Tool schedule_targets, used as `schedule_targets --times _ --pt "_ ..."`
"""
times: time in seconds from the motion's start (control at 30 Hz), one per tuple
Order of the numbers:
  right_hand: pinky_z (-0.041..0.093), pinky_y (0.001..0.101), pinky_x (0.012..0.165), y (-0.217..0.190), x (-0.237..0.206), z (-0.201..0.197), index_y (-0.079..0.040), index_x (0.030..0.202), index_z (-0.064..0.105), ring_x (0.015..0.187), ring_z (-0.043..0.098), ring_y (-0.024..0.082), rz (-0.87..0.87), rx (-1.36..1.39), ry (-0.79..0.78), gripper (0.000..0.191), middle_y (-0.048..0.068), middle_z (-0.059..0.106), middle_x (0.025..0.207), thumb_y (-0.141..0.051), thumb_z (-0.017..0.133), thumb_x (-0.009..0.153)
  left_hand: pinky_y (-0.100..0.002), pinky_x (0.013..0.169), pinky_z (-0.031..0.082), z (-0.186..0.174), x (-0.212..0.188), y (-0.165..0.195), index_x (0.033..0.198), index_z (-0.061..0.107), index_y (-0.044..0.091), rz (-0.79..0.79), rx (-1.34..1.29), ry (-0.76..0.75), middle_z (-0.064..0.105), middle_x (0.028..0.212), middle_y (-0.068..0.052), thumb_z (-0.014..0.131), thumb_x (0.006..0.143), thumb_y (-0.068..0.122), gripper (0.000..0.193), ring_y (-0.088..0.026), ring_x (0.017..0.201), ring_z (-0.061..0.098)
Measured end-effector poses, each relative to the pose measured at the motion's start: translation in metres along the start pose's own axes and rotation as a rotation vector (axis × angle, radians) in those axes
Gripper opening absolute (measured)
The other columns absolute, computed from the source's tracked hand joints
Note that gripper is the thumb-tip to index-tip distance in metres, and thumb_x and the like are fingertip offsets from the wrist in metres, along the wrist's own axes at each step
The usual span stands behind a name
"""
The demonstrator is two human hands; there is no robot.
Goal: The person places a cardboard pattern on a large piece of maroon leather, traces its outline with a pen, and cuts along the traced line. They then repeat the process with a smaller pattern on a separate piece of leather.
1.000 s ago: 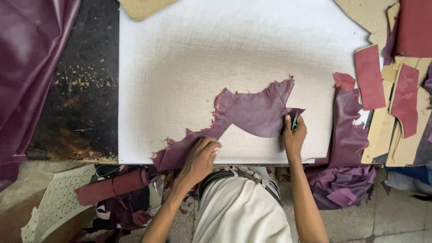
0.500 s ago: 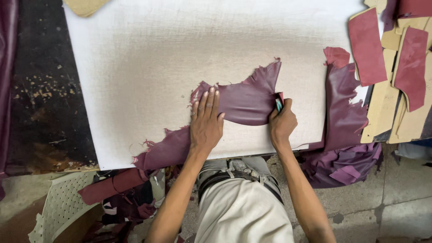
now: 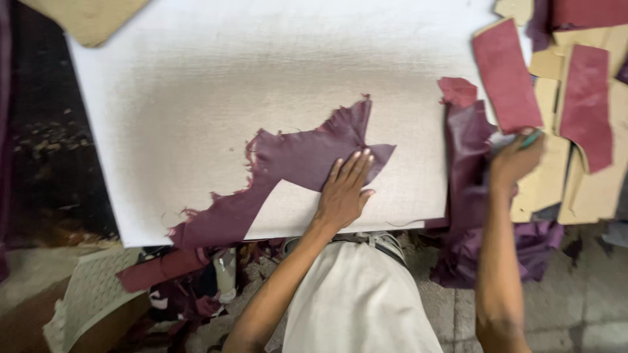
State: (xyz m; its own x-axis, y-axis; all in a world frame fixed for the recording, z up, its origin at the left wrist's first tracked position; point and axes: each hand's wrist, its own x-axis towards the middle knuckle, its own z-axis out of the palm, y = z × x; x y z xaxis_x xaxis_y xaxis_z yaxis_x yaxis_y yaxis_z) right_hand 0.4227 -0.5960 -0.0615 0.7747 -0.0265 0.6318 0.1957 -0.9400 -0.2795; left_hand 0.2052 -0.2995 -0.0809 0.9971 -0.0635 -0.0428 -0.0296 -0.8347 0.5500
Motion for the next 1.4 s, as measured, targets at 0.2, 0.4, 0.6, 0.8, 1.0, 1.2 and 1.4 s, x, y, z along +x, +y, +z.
schedule_targets --times 0.2,0.4,0.6,0.8,1.0,1.2,1.4 --pt "0.055 0.0345 0.081 0.046 0.020 0.032 0.002 0.112 0.058 0.088 0.061 0.016 0.648 0.729 -0.311 0.021 0.006 0.065 0.106 -0.013 0.070 0.103 -0.048 0.127 0.015 -0.036 -0.022 -0.067 0.161 0.029 0.009 -0.215 0.128 0.179 0.025 0.169 -0.007 0.044 0.107 0.040 0.064 -0.023 0.156 0.021" --pt "0.049 0.0307 0.071 0.033 0.025 0.046 0.000 0.107 0.057 0.079 0.057 0.013 1.012 0.993 -0.456 0.018 0.004 0.062 0.097 -0.014 0.069 0.106 -0.046 0.127 0.027 -0.066 -0.053 -0.123 0.158 0.046 0.008 -0.346 0.109 0.406 0.038 0.167 -0.005 0.048 0.108 0.021 0.051 -0.023 0.156 0.033" --pt "0.044 0.0268 0.061 0.039 0.029 0.043 -0.003 0.101 0.055 0.069 0.053 0.011 1.065 1.093 -0.480 0.019 0.002 0.060 0.088 -0.015 0.067 0.109 -0.043 0.104 0.036 -0.076 -0.034 -0.126 0.133 0.062 0.006 -0.319 0.000 0.714 0.059 0.130 -0.013 0.069 0.093 0.012 0.041 -0.030 0.115 0.053" --pt "0.039 0.0230 0.050 0.023 0.016 0.027 -0.005 0.096 0.054 0.059 0.049 0.009 1.061 1.219 -0.373 0.023 0.001 0.057 0.079 -0.016 0.066 0.113 -0.039 0.090 0.037 -0.093 -0.030 -0.140 0.093 0.067 0.012 -0.355 -0.128 0.631 0.057 0.088 0.000 0.082 0.085 0.012 0.017 -0.020 0.090 0.049" --pt "0.032 0.0191 0.041 -0.062 -0.047 -0.038 -0.006 0.097 0.067 0.051 0.045 0.005 0.988 1.121 -0.661 0.017 0.001 0.059 0.074 -0.014 0.065 0.112 -0.038 0.090 0.036 -0.095 -0.034 -0.150 0.087 0.065 0.012 -0.280 -0.217 0.615 0.061 0.085 0.000 0.082 0.080 0.009 0.019 -0.020 0.088 0.051" --pt "0.039 0.0274 0.054 -0.159 -0.109 -0.041 -0.005 0.124 0.073 0.062 0.049 0.011 0.386 0.742 -0.987 0.025 0.007 0.067 0.083 -0.012 0.071 0.100 -0.036 0.091 0.037 -0.101 -0.037 -0.154 0.094 0.061 0.010 -0.105 -0.256 0.572 0.067 0.097 0.000 0.074 0.082 0.001 0.020 -0.020 0.092 0.055" --pt "0.050 0.0380 0.067 -0.224 -0.127 -0.053 0.003 0.127 0.066 0.084 0.061 0.027 0.010 0.385 -0.536 0.037 0.022 0.053 0.129 -0.006 0.079 0.095 -0.037 0.086 0.040 -0.119 -0.035 -0.156 0.099 0.065 0.007 -0.047 -0.243 0.408 0.064 0.090 -0.004 0.077 0.087 0.010 0.017 -0.022 0.085 0.054"
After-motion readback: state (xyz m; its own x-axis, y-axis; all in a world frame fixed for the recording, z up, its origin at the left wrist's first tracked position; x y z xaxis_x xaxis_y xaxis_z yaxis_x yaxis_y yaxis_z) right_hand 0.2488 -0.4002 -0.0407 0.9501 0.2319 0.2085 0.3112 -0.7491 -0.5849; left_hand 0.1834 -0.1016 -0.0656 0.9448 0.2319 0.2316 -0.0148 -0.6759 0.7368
